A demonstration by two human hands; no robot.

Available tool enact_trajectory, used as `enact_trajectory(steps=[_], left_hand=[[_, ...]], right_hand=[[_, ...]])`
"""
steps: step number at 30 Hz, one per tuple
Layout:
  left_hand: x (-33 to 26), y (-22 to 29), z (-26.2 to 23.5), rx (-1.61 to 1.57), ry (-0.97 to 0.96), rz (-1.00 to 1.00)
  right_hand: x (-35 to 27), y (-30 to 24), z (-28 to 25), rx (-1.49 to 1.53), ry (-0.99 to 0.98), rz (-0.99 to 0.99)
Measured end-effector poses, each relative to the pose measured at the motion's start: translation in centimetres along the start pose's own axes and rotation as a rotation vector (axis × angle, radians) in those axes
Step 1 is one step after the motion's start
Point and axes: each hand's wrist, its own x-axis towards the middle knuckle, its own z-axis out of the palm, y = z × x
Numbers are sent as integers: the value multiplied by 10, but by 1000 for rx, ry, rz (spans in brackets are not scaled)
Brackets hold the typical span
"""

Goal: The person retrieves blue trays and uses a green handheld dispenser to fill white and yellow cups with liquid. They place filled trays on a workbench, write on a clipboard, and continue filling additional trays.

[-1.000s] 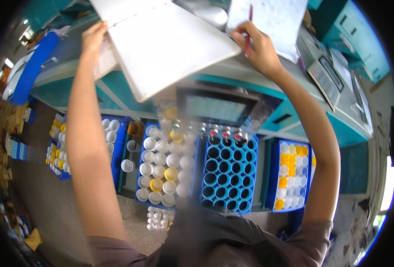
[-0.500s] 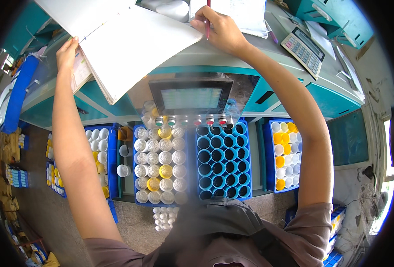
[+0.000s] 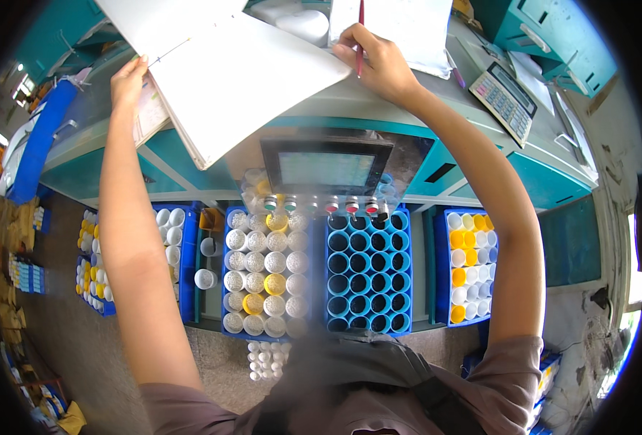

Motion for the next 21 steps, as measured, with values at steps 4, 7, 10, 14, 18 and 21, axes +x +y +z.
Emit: enact_trajectory(steps=[4,7,10,14,18,21], left_hand=[[6,-8,-2,56,2,30],[8,-13,-2,32,12,55],[4,-10,-1,111,31,106],[-10,4,2,101,46,74],[-22,18,5,73,35,26],[-26,22,4,93,16,41]], right_hand=[[-1,-1,-2,36,-40,42],[0,-4,-5,48,-24,33],[1,-10,-8,81,-49,91],[3,-14,-10,103,-54,96],[2,-14,-10,112,-59,110],[2,-12,-9,104,-52,95]])
